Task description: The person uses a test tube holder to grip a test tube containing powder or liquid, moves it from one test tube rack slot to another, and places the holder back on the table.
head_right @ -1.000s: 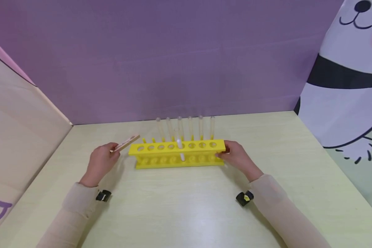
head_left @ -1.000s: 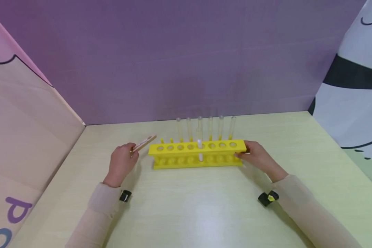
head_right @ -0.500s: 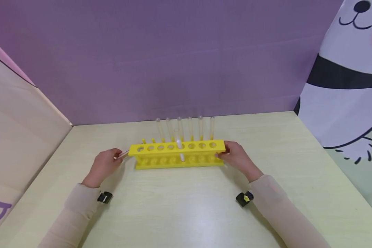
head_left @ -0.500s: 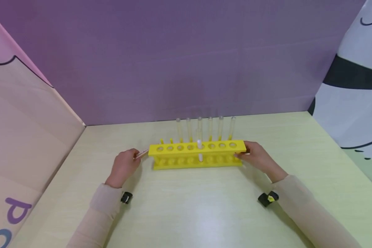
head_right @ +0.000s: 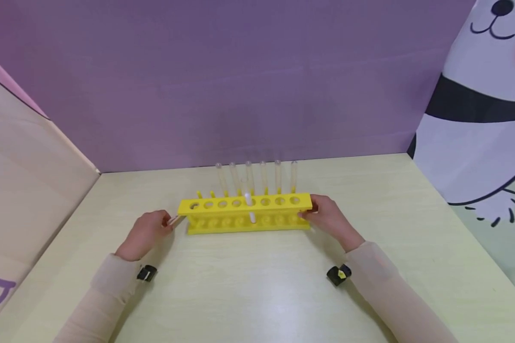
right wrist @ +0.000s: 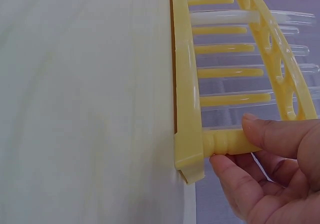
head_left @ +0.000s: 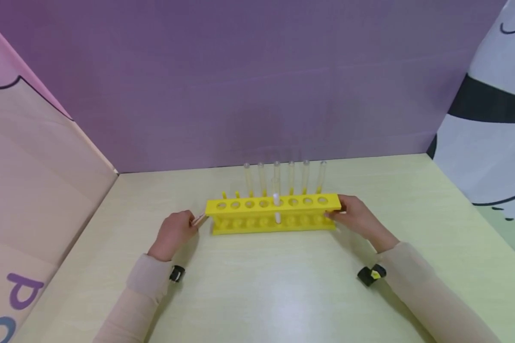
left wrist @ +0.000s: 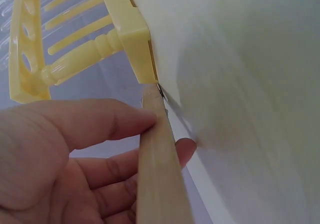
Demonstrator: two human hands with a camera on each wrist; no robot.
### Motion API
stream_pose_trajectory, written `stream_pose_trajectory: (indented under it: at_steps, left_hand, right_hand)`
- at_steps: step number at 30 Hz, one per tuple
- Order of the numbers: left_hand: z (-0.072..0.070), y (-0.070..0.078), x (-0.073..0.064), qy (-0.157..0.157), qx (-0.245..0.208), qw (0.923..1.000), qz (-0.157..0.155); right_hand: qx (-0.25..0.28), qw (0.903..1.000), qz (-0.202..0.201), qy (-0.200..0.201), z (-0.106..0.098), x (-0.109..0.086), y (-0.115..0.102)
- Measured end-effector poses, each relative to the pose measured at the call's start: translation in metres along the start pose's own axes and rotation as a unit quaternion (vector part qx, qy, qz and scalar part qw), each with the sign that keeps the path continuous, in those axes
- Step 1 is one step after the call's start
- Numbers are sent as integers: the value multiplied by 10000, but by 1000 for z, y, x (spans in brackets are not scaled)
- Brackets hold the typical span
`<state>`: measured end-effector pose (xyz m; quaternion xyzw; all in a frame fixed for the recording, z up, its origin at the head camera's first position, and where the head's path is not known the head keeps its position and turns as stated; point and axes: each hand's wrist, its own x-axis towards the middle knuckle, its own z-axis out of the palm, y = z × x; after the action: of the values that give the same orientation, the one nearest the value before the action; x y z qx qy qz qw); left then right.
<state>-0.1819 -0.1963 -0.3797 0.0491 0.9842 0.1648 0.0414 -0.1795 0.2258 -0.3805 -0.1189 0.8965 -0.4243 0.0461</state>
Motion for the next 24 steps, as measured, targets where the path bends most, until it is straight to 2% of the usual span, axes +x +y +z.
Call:
stream_pose_trajectory:
  at_steps: [12,20,24]
  left_hand:
    - [-1,3,-5,26,-125,9999,37]
    - [-2,4,-5,-291,-45,9992,-282]
    - [-2,3,-6,-311,-54,9990,-304]
  right_hand:
    - [50,10000,-17,-3,-1,0,0]
    - [65,9999,-80,19,0,1,0]
    - [66,9999,-136,15,1,2,1]
